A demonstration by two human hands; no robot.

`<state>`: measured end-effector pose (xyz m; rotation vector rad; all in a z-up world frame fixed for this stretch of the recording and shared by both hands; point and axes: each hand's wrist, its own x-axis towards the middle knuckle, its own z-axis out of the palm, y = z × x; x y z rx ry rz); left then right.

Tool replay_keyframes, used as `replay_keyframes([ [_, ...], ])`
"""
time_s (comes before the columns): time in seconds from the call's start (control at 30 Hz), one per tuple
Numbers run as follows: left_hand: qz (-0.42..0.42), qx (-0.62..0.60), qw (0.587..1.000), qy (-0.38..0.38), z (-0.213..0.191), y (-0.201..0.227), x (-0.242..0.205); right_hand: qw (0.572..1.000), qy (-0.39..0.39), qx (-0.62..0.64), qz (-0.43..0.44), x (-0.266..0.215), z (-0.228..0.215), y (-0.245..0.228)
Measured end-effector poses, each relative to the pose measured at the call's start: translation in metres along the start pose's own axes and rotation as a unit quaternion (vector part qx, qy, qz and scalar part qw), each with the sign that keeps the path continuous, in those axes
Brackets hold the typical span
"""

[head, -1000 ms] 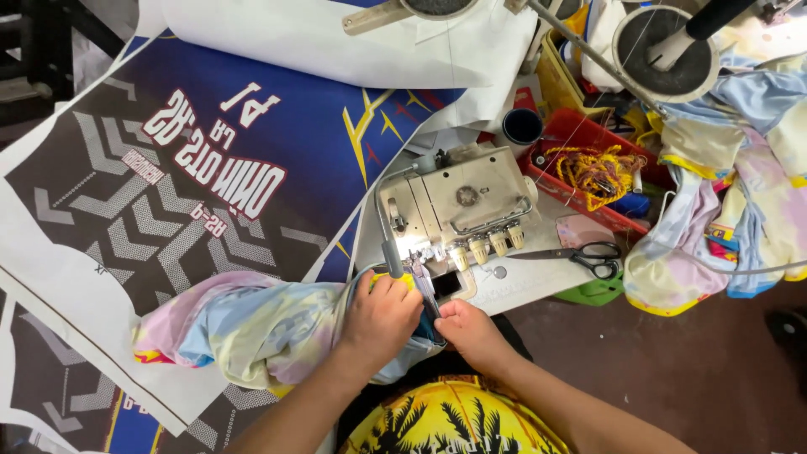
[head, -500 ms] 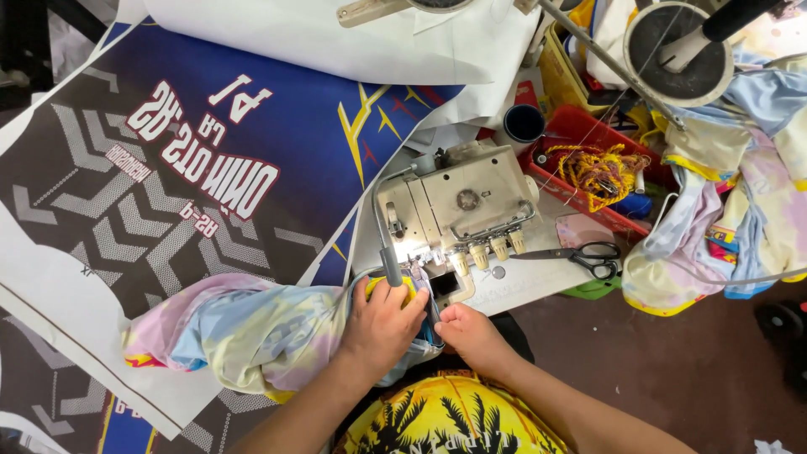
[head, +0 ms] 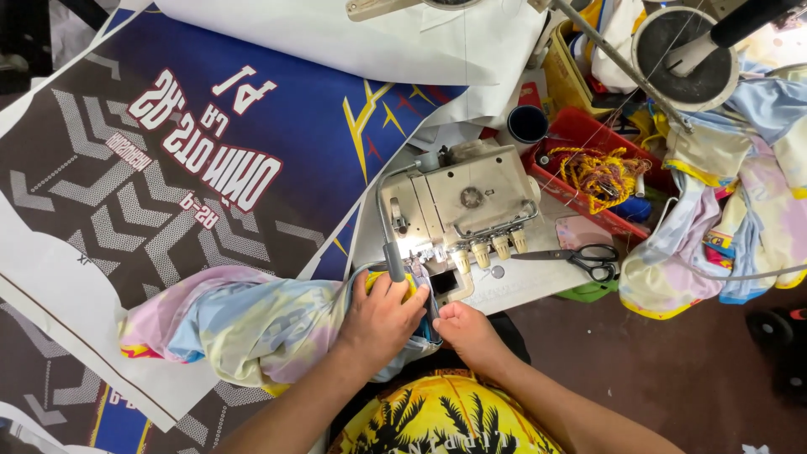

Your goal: Using an industrial overlocker to finish the edges of printed fabric pieces and trimming threads with scissors.

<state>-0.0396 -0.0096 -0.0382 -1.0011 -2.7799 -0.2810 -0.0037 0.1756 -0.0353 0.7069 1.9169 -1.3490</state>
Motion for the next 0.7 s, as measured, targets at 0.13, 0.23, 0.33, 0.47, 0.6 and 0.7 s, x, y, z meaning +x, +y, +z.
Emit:
replay_keyframes([
  [0.13, 0.001, 0.002, 1.000, -0.009, -0.004, 0.000, 0.001, 1.000, 0.005, -0.002, -0.002, 0.000, 0.001, 0.001],
  [0.23, 0.004, 0.003, 1.000, 0.002, -0.006, -0.001, 0.001, 1.000, 0.008, 0.002, -0.006, -0.001, 0.003, 0.002],
  [0.33, 0.002, 0.007, 1.000, 0.006, -0.006, 0.000, 0.002, 1.000, 0.017, -0.003, -0.002, -0.002, 0.003, -0.001],
  [0.47, 0.001, 0.016, 1.000, -0.018, -0.005, -0.003, 0.001, 1.000, 0.020, 0.013, -0.006, 0.000, 0.005, -0.002],
  [0.6, -0.005, 0.008, 1.000, -0.011, -0.002, -0.003, 0.001, 1.000, 0.026, 0.013, -0.006, -0.003, 0.006, -0.007],
  [0.7, -0.004, 0.007, 1.000, -0.016, -0.001, -0.002, -0.001, 0.999, 0.028, 0.028, -0.011, 0.005, 0.008, 0.001],
])
